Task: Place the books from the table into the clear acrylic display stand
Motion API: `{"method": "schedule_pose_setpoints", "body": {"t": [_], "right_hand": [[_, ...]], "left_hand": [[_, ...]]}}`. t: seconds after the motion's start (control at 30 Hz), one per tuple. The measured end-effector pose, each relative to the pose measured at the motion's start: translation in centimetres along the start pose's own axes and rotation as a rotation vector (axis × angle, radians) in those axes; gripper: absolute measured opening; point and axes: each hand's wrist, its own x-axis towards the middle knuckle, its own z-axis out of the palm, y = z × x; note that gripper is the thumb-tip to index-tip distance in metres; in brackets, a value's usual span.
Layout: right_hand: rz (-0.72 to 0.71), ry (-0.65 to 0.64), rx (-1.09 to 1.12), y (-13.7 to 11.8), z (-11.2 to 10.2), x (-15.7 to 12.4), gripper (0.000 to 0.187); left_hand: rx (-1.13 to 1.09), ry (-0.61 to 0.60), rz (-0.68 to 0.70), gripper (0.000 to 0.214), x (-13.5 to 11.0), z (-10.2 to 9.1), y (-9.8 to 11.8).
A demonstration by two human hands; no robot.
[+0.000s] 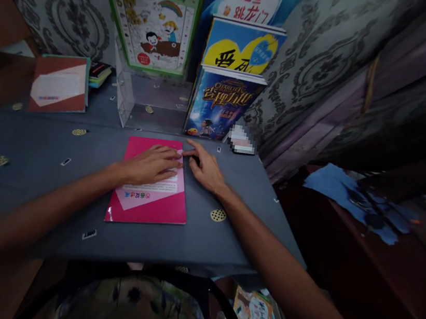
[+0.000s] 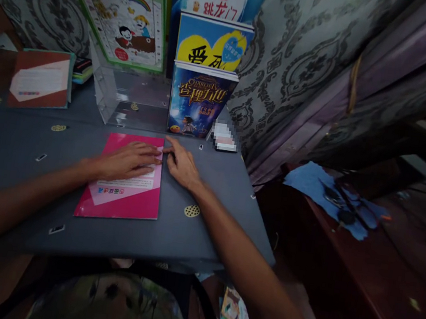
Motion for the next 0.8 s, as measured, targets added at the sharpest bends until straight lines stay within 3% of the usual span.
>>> {"method": "schedule_pose_setpoints", "body": {"t": [0.2,0.3,0.4,0.53,0.67,0.8], "right_hand": [[-0.042,-0.014,-0.064,-0.6,-0.2,-0.1,0.045],[-0.088,-0.037,-0.110,-0.8,-0.2,-0.2,0.033],[-0.120,-0.040,-0.128,-0.7,-0.2,-0.3,0.028],[-0.143,-0.031,-0.167,-0.8,-0.2,-0.4,0.027],[-0.189,-0.046,-0.175,-2.3,0.5,0.2,0.028],[-0.327,-0.204,-0.143,-5.5,2.8,1.8,0.033]], "left_hand": [[0.030,0.014,0.018,0.041,-0.7,0.1,2.5],[-0.009,0.039,0.016,0.040,-2.0,0.1,2.6],[0.032,0.073,-0.174,0.042,-3.9,-0.2,0.9],[0.067,0.147,-0.454,0.043,-6.6,-1.1,-3.2],[-0.049,0.170,-0.408,0.041,-8.2,-1.6,-6.0],[-0.087,0.188,-0.387,0.041,-8.7,-1.2,-6.6]]}}
